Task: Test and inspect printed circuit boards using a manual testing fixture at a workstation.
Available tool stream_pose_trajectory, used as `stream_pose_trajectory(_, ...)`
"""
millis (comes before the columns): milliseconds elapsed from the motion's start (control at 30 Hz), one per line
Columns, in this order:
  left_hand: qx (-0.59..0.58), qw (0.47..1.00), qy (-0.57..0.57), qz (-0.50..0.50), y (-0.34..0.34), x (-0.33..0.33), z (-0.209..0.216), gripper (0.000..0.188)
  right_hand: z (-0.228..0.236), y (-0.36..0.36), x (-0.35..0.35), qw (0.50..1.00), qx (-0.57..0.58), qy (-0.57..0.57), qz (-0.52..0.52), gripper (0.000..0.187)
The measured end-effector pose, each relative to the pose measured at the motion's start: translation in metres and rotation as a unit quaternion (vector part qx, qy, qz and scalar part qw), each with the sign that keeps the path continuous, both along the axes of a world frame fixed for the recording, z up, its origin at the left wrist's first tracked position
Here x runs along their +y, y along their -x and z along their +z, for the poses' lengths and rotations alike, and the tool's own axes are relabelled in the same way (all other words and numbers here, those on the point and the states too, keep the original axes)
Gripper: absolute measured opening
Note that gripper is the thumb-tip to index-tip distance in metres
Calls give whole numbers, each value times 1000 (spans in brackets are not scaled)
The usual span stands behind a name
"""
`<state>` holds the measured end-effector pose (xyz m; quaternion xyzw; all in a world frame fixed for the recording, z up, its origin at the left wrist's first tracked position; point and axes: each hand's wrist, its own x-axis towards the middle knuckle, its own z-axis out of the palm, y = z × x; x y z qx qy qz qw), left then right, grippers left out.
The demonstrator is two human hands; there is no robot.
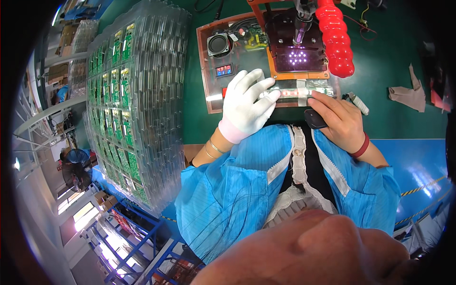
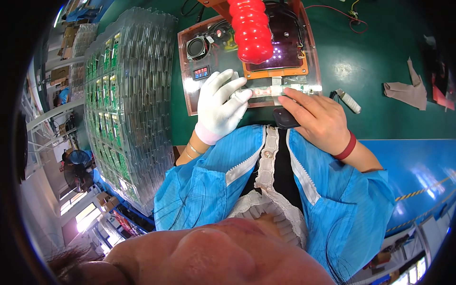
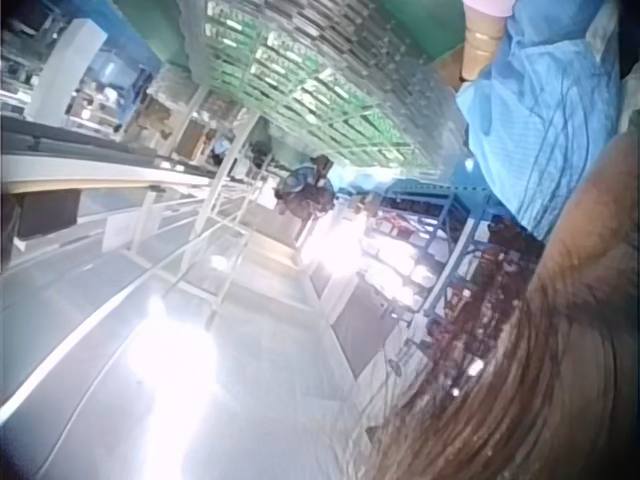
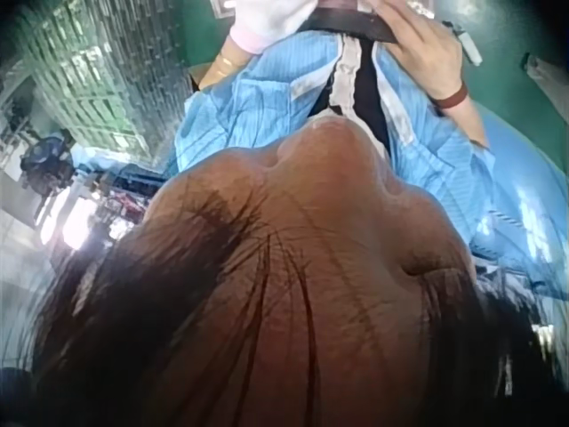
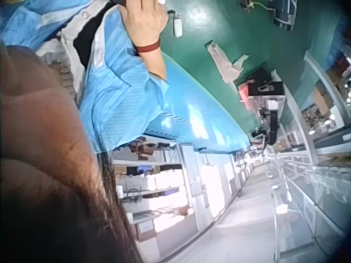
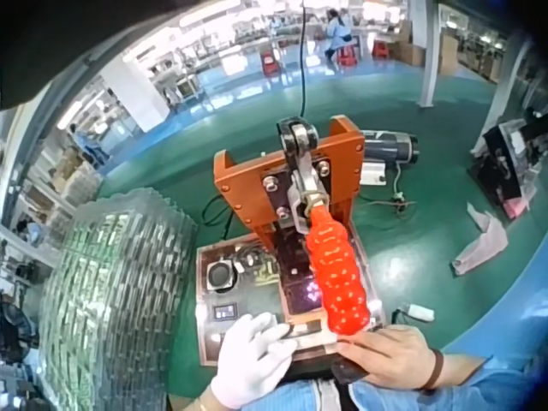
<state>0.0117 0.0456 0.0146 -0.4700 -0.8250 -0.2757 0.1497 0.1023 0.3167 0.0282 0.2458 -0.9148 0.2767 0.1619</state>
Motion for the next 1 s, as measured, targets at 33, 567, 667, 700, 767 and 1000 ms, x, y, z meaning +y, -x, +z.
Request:
stream_pose_trajectory(33,-3,1000,-2,-2,0,0,-1,42,0,-1,0,1000,5,5,-6,56)
stream_pose_trajectory(567,1,999,-43,-16,2,-18,-7,35,17,-1,4,995,-48,-82,-10,72)
stream_pose_trajectory(667,-1,999,-48,-11,0,-16,-7,35,22,4,1,995,-39,-91,3,75)
stream_pose_trajectory(700,-1,999,-50,-10,0,-15,-7,34,23,6,0,995,-44,-90,1,75)
stream_pose_trajectory(767,3,998,-55,-6,0,-14,-6,33,25,7,-2,995,-57,-86,-2,75)
stream_pose_trajectory(1000,0,997,-81,-16,2,-13,-8,29,25,7,-6,995,-59,-74,-27,72)
